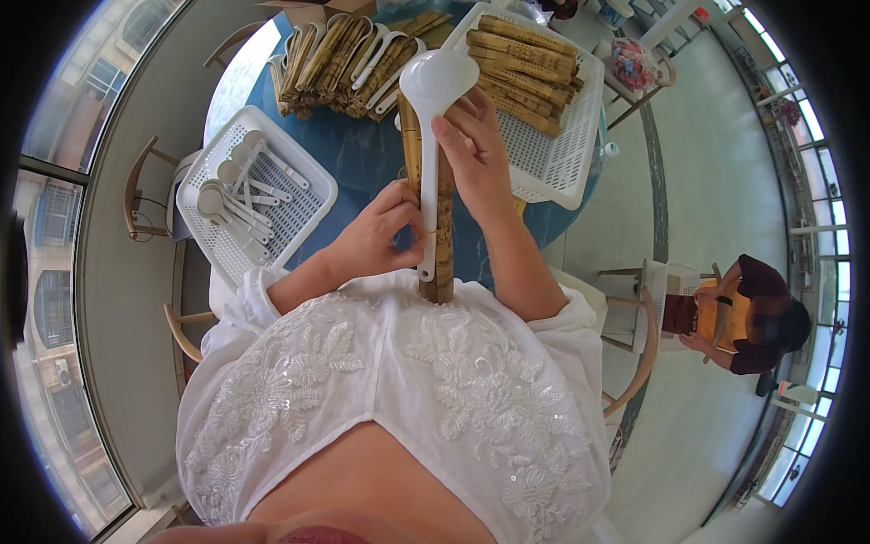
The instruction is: The person repeatedly picks a white plastic spoon and a bamboo handle, inserts the spoon into the handle, and places the assembled unit into a white basket. The process is repeated continuously at a table with multiple baskets of parts and finished items.
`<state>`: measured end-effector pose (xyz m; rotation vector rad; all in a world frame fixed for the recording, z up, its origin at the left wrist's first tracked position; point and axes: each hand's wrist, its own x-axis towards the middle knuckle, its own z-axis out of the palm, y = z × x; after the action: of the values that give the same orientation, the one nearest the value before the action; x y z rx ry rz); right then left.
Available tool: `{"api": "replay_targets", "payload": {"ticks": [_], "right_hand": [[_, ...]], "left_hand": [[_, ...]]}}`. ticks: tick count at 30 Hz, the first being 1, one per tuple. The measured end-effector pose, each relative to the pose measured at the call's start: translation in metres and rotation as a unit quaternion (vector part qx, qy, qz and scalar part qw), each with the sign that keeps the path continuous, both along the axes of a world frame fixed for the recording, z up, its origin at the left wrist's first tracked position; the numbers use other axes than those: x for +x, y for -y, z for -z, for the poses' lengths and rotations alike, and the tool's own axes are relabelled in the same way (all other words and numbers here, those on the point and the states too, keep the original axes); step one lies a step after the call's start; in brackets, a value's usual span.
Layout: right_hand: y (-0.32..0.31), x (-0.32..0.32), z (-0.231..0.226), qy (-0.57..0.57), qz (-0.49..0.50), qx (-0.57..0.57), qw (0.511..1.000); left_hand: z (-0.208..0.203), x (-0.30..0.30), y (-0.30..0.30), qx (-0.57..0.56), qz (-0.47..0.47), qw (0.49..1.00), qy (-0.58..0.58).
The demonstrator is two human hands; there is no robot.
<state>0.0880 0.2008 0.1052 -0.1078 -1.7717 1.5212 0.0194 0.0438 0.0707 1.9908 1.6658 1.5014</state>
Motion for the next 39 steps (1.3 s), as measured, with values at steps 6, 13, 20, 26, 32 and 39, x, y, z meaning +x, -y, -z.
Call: {"api": "replay_targets", "payload": {"ticks": [6,13,20,26,32,39], "right_hand": [[0.007,-0.002,0.008,-0.010,0.028,0.009,1.000],[0.011,0.007,0.024,0.043,0.033,0.042,0.998],[0.020,-0.003,0.034,-0.101,0.037,-0.030,0.994],[0.019,0.005,0.025,0.108,-0.068,-0.208,0.970],[0.000,-0.024,0.021,0.044,0.006,-0.239,0.970],[-0.015,-0.065,0.040,0.075,0.033,-0.201,0.976]], "left_hand": [[0.004,0.003,0.001,0.008,-0.002,1.000,0.002],[0.006,0.004,0.000,0.021,-0.007,1.000,0.009],[0.008,0.001,-0.003,0.027,0.000,1.000,0.016],[0.023,-0.003,-0.005,0.061,-0.022,0.995,0.077],[0.034,-0.003,-0.008,-0.094,-0.024,0.948,0.304],[0.057,-0.028,-0.024,-0.192,-0.091,0.899,0.382]]}}
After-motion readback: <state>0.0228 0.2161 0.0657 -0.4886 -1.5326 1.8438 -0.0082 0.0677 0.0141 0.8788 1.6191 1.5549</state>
